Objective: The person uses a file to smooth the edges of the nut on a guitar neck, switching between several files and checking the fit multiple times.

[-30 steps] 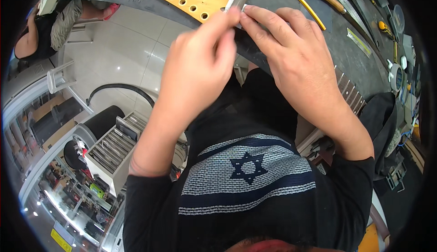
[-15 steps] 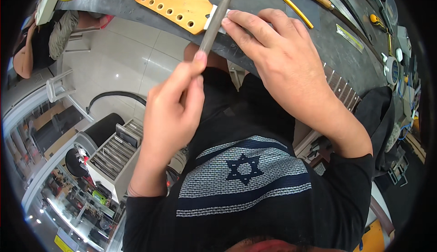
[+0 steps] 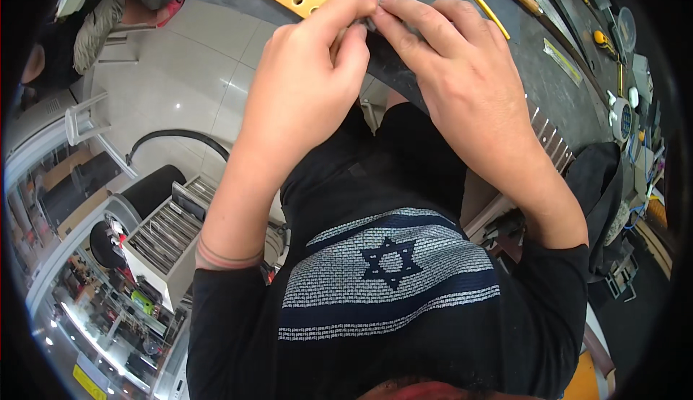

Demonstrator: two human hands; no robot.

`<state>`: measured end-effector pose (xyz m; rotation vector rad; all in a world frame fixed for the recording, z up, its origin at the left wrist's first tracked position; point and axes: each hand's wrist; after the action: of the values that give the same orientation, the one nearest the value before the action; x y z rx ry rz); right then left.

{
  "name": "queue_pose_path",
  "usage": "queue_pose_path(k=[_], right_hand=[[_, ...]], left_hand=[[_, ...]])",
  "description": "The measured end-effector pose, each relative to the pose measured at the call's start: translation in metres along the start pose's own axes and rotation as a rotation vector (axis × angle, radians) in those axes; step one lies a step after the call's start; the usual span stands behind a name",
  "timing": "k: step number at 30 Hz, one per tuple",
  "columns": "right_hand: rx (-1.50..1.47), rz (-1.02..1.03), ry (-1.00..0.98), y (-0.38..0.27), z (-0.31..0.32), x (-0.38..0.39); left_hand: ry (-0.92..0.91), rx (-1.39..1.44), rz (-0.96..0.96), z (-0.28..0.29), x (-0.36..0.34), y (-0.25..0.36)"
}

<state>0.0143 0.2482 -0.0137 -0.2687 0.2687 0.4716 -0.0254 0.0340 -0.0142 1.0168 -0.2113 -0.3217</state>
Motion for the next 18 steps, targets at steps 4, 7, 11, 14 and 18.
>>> queue_pose_path(k=[4,7,11,14,18], right_hand=[[0.009,0.006,-0.006,0.0,-0.002,-0.001],[0.023,0.025,-0.025,-0.003,-0.001,-0.005],[0.064,0.021,-0.027,-0.004,0.006,-0.007],[0.046,0.012,-0.015,-0.006,0.004,-0.008],[0.047,0.021,-0.041,-0.006,0.006,-0.009]], left_hand=[[0.027,-0.03,0.04,0.014,0.073,-0.012],[0.044,0.01,0.04,0.012,0.064,-0.011],[0.027,-0.077,-0.045,-0.002,0.0,-0.007],[0.052,-0.064,0.019,0.013,0.063,-0.01],[0.081,-0.019,-0.018,0.009,0.045,-0.013]])
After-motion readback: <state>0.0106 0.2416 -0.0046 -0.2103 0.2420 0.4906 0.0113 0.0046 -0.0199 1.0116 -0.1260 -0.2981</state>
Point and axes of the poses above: each hand's wrist, its own x-axis away from the middle knuckle, its own z-axis out of the back of the hand, y = z × x
